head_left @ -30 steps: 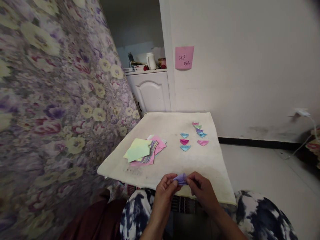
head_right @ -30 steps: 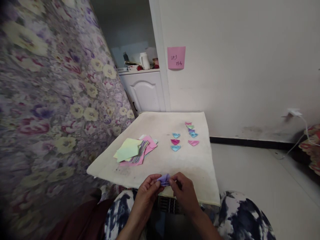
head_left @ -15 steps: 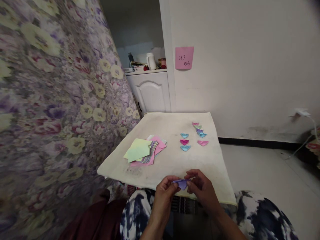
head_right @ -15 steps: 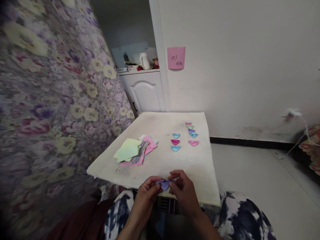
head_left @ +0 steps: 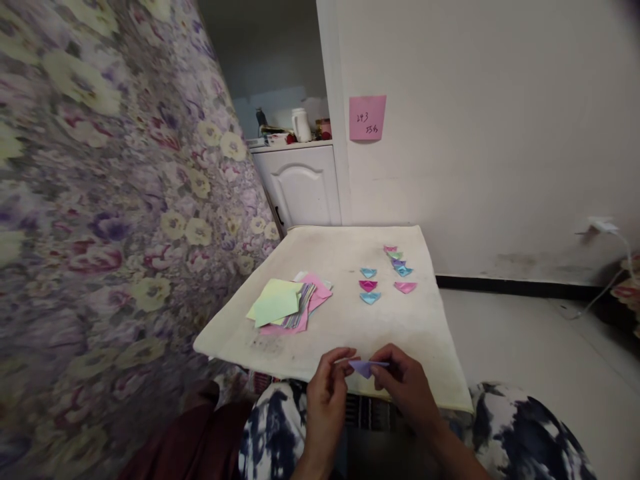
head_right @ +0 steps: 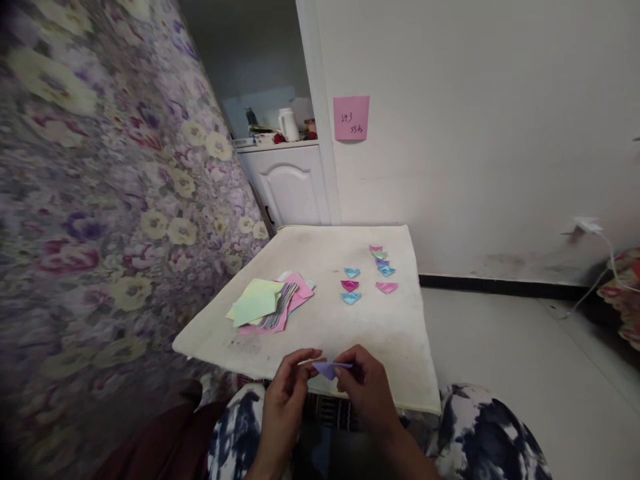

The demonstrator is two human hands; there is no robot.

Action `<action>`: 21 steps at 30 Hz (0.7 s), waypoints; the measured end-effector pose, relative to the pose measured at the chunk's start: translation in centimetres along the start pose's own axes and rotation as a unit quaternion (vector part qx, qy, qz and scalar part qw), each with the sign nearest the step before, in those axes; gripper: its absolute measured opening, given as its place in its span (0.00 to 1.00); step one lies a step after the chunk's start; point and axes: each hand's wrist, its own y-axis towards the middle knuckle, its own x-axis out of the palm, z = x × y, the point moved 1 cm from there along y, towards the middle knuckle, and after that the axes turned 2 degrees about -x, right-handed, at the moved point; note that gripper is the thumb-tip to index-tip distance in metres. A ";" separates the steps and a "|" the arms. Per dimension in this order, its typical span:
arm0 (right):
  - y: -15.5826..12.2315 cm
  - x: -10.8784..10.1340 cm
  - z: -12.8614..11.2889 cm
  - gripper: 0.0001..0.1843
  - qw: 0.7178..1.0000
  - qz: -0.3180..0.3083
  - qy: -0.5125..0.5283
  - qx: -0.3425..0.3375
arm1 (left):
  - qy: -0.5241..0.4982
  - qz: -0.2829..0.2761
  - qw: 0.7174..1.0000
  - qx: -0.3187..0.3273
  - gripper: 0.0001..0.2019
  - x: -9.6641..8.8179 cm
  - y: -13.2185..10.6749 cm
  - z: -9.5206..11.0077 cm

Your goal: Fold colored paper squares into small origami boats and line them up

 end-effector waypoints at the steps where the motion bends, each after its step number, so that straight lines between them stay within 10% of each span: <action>1: -0.1 0.0 -0.3 0.06 1.000 0.006 -0.019 -0.019 | -0.009 -0.004 1.000 -0.012 0.10 0.0 0.0 0.2; 21: -0.6 0.5 -1.1 0.03 0.992 0.013 -0.043 -0.118 | 0.141 -0.059 0.979 0.134 0.06 0.0 -0.1 1.0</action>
